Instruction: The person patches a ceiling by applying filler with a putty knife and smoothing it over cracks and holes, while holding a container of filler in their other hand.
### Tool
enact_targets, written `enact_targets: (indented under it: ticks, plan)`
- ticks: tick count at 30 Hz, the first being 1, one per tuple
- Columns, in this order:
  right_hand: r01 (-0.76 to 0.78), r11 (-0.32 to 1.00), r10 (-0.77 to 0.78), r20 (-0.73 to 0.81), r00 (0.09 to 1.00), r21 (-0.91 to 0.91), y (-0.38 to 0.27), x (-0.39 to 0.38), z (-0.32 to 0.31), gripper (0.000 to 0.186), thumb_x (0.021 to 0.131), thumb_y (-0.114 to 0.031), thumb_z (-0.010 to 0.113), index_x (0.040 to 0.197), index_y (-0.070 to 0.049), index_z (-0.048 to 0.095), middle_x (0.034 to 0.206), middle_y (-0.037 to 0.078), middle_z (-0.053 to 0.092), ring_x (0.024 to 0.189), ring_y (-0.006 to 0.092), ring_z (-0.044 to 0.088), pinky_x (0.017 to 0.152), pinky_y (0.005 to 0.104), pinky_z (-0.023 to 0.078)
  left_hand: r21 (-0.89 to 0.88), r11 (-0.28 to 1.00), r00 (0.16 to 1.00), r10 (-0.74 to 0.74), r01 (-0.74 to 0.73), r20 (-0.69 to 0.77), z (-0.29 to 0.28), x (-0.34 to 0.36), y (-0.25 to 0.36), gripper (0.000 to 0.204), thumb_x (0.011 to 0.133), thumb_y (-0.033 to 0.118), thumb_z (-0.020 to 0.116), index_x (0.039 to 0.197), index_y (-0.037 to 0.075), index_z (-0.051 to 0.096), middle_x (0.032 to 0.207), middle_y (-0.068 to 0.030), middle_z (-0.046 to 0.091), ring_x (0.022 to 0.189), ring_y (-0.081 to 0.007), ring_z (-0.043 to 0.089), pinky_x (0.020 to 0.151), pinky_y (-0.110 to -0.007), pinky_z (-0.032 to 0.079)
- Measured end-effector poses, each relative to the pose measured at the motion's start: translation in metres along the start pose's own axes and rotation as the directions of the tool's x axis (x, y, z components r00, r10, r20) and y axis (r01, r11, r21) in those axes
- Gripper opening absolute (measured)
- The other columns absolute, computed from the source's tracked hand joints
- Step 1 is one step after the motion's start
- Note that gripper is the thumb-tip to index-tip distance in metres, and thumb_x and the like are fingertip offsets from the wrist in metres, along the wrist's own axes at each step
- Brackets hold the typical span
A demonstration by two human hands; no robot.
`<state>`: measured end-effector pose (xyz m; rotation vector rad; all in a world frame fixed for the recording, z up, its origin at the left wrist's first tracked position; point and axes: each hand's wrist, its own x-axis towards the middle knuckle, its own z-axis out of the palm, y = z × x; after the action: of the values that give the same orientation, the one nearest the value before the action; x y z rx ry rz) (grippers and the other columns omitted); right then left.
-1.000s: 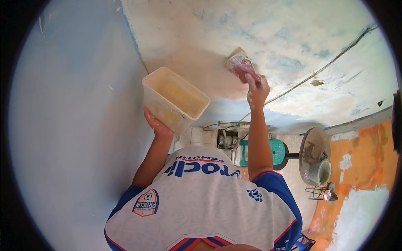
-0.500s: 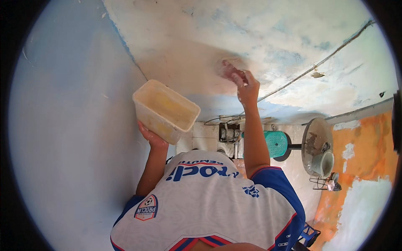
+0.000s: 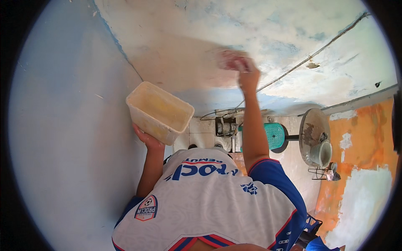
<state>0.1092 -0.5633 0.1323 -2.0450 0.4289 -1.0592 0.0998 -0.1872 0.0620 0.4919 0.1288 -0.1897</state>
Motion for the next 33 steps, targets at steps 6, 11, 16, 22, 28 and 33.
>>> enact_targets:
  ticks: [6, 11, 16, 22, 28, 33]
  plan:
    - [-0.049, 0.938, 0.135, -0.232, 0.963, 0.343, -0.009, 0.016, -0.103, 0.012, 0.096, -0.008, 0.067, 0.103, 0.002, 0.067, 0.095, 0.009, 0.072, 0.084, 0.0167, 0.07, 0.076, 0.0295, 0.058, -0.005, 0.999, 0.998, 0.031, -0.032, -0.059, -0.006, -0.007, 0.003, 0.073, 0.099, 0.064, 0.042, 0.155, 0.018, 0.035, 0.155, -0.007, 0.041, 0.14, -0.0313, 0.043, 0.113, -0.049, 0.041]
    - [0.028, 0.998, -0.041, 0.217, 0.975, 0.063, -0.025, -0.026, 0.016, 0.016, 0.091, -0.013, 0.073, 0.102, -0.001, 0.073, 0.098, 0.011, 0.075, 0.085, 0.0182, 0.071, 0.076, 0.0331, 0.055, -0.031, 0.999, 1.0, -0.014, 0.015, 0.015, -0.008, -0.003, -0.001, 0.073, 0.099, 0.063, 0.042, 0.155, 0.017, 0.035, 0.155, -0.0073, 0.042, 0.14, -0.0312, 0.043, 0.114, -0.049, 0.041]
    - [0.028, 0.999, -0.022, -0.167, 0.986, 0.034, -0.009, 0.007, -0.011, 0.018, 0.094, -0.011, 0.071, 0.107, 0.001, 0.073, 0.097, 0.011, 0.075, 0.083, 0.0172, 0.07, 0.074, 0.0304, 0.056, -0.028, 1.0, 1.0, 0.005, -0.005, -0.022, 0.003, -0.005, 0.006, 0.073, 0.099, 0.064, 0.042, 0.155, 0.017, 0.035, 0.155, -0.0072, 0.041, 0.141, -0.0309, 0.043, 0.114, -0.048, 0.041]
    - [-0.123, 0.987, 0.147, -0.258, 0.955, 0.105, -0.023, -0.013, -0.067, 0.019, 0.092, -0.012, 0.074, 0.104, 0.003, 0.069, 0.093, 0.011, 0.074, 0.082, 0.016, 0.07, 0.072, 0.0283, 0.056, -0.064, 0.998, 1.0, -0.005, 0.003, -0.026, -0.014, -0.007, 0.006, 0.073, 0.099, 0.063, 0.042, 0.155, 0.017, 0.036, 0.155, -0.0075, 0.041, 0.14, -0.031, 0.043, 0.114, -0.048, 0.041]
    - [0.086, 0.996, -0.084, 0.111, 0.99, -0.017, -0.004, -0.034, 0.048, 0.017, 0.092, -0.014, 0.073, 0.105, -0.004, 0.076, 0.094, 0.007, 0.076, 0.089, 0.0161, 0.072, 0.078, 0.0315, 0.055, -0.017, 0.999, 0.999, -0.039, 0.039, -0.014, -0.02, -0.007, 0.007, 0.073, 0.099, 0.063, 0.042, 0.155, 0.016, 0.035, 0.156, -0.0079, 0.041, 0.14, -0.0316, 0.044, 0.114, -0.048, 0.041]
    - [-0.04, 0.966, 0.129, -0.346, 0.929, 0.255, 0.018, 0.025, -0.079, 0.015, 0.096, -0.012, 0.066, 0.104, 0.0, 0.071, 0.095, 0.009, 0.073, 0.085, 0.0161, 0.069, 0.075, 0.0295, 0.057, -0.005, 1.0, 0.994, -0.002, 0.002, -0.105, -0.01, -0.011, 0.015, 0.075, 0.098, 0.065, 0.04, 0.155, 0.016, 0.035, 0.156, -0.0076, 0.04, 0.141, -0.0314, 0.043, 0.113, -0.048, 0.042]
